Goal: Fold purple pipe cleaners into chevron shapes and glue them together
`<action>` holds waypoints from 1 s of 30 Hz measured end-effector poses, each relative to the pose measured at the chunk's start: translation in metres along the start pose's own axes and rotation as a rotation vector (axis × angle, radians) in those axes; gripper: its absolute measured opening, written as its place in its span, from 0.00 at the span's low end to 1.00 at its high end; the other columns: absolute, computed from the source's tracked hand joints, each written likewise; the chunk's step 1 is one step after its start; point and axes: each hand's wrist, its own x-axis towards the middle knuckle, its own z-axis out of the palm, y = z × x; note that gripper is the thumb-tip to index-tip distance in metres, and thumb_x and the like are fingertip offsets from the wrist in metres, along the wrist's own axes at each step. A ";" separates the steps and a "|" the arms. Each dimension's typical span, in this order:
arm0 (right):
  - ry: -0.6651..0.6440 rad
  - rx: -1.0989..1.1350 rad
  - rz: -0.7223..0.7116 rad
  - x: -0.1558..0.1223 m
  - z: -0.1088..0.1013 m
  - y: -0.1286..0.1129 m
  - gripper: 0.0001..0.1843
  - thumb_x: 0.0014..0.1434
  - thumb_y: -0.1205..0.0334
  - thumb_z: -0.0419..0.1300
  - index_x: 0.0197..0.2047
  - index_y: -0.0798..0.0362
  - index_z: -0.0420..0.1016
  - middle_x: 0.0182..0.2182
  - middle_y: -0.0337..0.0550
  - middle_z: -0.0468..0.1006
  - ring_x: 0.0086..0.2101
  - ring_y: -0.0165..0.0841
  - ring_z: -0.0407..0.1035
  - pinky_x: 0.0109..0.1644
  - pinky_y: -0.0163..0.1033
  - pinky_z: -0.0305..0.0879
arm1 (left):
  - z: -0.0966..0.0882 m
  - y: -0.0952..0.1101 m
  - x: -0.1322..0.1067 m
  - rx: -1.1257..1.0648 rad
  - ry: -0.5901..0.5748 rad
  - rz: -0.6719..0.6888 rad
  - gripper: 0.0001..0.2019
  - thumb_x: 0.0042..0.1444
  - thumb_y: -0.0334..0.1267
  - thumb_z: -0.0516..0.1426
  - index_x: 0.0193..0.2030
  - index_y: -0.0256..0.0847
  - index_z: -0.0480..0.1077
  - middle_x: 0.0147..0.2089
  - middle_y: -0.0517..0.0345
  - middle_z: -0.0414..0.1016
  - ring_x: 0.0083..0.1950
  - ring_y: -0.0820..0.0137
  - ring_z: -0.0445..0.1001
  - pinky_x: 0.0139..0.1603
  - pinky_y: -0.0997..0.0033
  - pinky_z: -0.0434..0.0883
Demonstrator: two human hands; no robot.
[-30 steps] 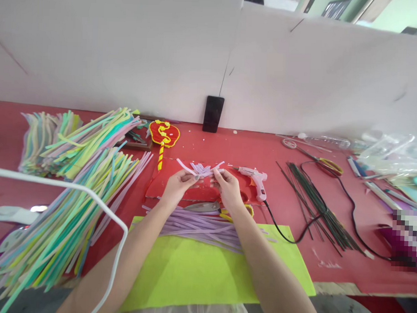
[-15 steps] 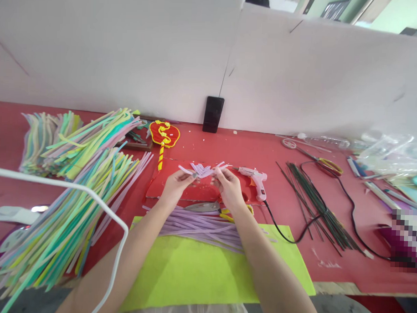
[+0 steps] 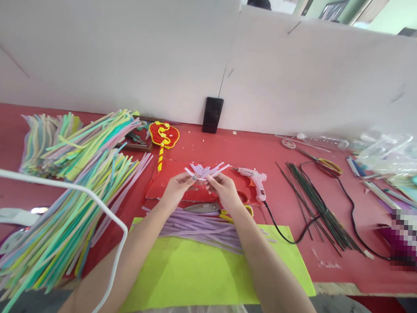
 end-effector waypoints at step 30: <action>-0.173 -0.088 0.198 -0.006 -0.023 -0.011 0.17 0.40 0.51 0.70 0.27 0.55 0.76 0.25 0.39 0.79 0.25 0.28 0.72 0.32 0.34 0.71 | 0.001 -0.002 -0.003 0.100 -0.197 -0.153 0.19 0.36 0.50 0.68 0.28 0.38 0.72 0.26 0.58 0.78 0.33 0.67 0.77 0.40 0.66 0.73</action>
